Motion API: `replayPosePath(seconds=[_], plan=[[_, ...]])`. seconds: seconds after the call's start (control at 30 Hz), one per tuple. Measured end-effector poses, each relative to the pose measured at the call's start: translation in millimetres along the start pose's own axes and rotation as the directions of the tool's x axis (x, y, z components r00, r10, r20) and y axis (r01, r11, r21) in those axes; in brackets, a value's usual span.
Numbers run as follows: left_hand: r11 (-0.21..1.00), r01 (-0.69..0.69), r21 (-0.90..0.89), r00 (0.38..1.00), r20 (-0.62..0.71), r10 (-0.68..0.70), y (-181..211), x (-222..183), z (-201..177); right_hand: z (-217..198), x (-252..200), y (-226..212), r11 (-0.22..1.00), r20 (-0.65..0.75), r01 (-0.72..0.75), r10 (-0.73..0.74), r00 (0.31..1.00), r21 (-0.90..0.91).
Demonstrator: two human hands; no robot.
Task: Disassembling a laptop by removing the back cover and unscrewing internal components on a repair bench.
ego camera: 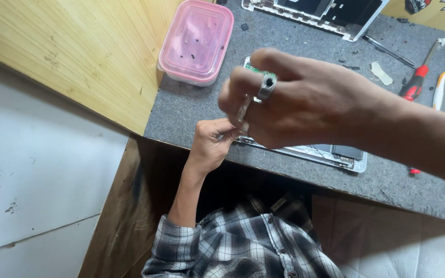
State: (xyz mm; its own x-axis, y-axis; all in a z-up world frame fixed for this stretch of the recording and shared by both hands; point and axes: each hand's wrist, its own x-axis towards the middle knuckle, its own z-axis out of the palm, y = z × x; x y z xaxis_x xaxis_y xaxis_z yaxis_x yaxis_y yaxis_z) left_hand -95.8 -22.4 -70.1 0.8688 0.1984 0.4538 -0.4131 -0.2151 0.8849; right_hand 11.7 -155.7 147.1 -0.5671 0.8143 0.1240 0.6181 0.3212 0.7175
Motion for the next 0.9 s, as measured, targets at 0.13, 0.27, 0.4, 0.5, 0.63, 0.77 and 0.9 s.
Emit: replayPosePath(seconds=[0.13, 0.27, 0.4, 0.5, 0.63, 0.77, 0.9], plan=[[0.995, -0.102, -0.002, 0.992, -0.081, 0.101, 12.3, 8.0, 0.9, 5.0, -4.6, -12.8, 0.857, 0.069, -0.516, 0.514, 0.855, 0.005], [0.998, -0.054, 0.019, 0.991, -0.118, 0.056, 16.4, 13.9, 4.7, 10.8, -27.2, -26.9, 0.424, 0.214, -0.672, 0.727, 0.652, 0.607], [0.999, -0.034, -0.02, 0.989, -0.146, 0.031, 8.1, 15.1, 7.0, 4.7, -29.8, -23.7, 0.203, 0.208, -0.608, 0.817, 0.537, 0.768], [1.0, 0.002, 0.001, 0.986, -0.167, -0.001, 7.1, 14.8, 9.5, 9.7, -24.5, -23.4, 0.135, 0.253, -0.668, 0.856, 0.45, 0.732], [0.998, 0.029, -0.05, 0.978, -0.206, -0.038, 8.0, 12.1, 9.2, 8.9, -22.0, -11.4, 0.189, 0.289, -0.625, 0.762, 0.58, 0.758], [0.986, 0.06, -0.158, 0.977, -0.194, -0.091, 7.5, 9.4, 9.7, -5.4, -17.5, 13.4, 0.126, 0.375, -0.484, 0.476, 0.795, 0.866], [0.977, 0.096, -0.191, 0.969, -0.206, -0.135, -0.8, 8.1, 11.8, -13.5, 2.7, 29.7, 0.245, 0.663, -0.694, 0.207, 0.719, 0.677]])
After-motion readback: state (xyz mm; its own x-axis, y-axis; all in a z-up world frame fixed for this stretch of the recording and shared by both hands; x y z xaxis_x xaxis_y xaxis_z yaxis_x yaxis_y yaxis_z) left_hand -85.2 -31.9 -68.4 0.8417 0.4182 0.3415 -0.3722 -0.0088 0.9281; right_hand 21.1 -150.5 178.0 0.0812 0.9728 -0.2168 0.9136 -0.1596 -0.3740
